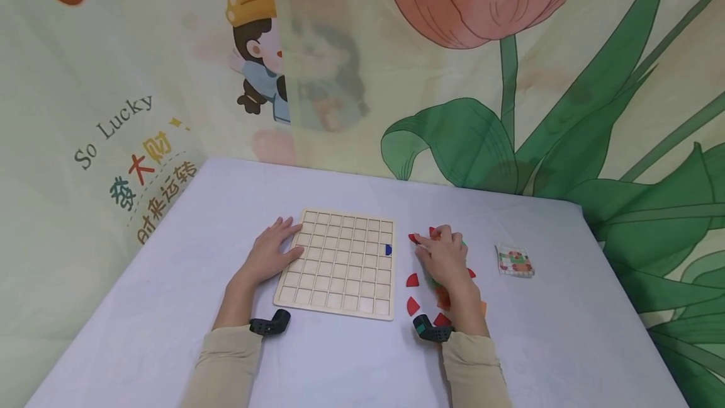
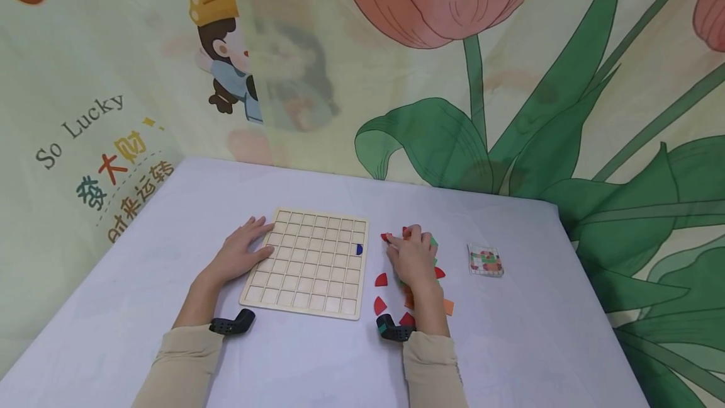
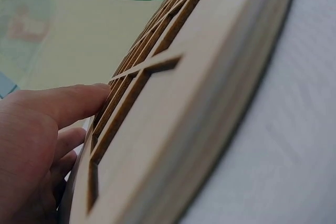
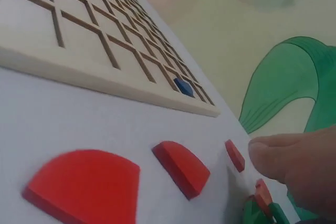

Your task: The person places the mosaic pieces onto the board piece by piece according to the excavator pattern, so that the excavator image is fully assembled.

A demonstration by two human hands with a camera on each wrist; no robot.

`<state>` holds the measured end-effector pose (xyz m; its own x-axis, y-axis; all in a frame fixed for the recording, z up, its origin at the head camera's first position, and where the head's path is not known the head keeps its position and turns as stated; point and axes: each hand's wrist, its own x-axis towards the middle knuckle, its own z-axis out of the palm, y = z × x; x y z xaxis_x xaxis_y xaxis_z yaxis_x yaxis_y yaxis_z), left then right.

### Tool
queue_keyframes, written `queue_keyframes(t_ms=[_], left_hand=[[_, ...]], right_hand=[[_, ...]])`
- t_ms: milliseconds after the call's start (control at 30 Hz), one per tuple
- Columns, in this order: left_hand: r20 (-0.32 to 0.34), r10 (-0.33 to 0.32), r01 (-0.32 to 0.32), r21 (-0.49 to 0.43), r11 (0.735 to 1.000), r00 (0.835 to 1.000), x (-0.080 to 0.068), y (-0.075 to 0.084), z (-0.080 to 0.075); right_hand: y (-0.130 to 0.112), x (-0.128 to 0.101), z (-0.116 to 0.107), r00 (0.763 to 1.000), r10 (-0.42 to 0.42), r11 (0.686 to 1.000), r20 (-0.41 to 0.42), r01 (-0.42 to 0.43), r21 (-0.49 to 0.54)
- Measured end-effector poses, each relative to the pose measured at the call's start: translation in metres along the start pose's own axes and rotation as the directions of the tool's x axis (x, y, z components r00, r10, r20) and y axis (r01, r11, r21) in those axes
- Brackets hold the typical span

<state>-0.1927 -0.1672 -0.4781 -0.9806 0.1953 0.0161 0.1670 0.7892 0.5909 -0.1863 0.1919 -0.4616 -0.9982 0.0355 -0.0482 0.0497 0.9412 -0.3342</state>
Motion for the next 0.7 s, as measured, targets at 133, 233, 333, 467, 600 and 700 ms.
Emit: queue_keyframes(t_ms=[133,233,333,467,600,700], left_hand=[[0.001,-0.006,0.006,0.0,1.0,1.0,0.0,0.0,0.001],[0.003,-0.007,0.007,0.002,1.0,1.0,0.0,0.001,0.002],[0.002,-0.006,0.006,0.009,1.0,1.0,0.001,0.001,0.001],[-0.004,-0.003,0.003,0.011,1.0,1.0,0.0,0.0,0.001],[-0.006,0.003,-0.003,0.007,1.0,1.0,0.001,-0.001,0.001],[-0.006,0.004,-0.004,0.007,1.0,1.0,0.001,-0.001,0.001]], right_hand=[[0.019,-0.001,-0.007,0.999,0.024,0.998,-0.022,-0.023,0.056],[0.033,-0.001,-0.012,0.997,0.073,0.994,-0.01,-0.072,0.078],[0.04,0.0,-0.014,0.993,0.116,0.988,0.009,-0.116,0.104],[0.042,0.002,-0.013,0.99,0.143,0.982,0.011,-0.143,0.125],[0.042,0.003,-0.012,0.986,0.165,0.977,0.003,-0.164,0.134],[0.04,0.003,-0.009,0.986,0.165,0.977,-0.011,-0.162,0.135]])
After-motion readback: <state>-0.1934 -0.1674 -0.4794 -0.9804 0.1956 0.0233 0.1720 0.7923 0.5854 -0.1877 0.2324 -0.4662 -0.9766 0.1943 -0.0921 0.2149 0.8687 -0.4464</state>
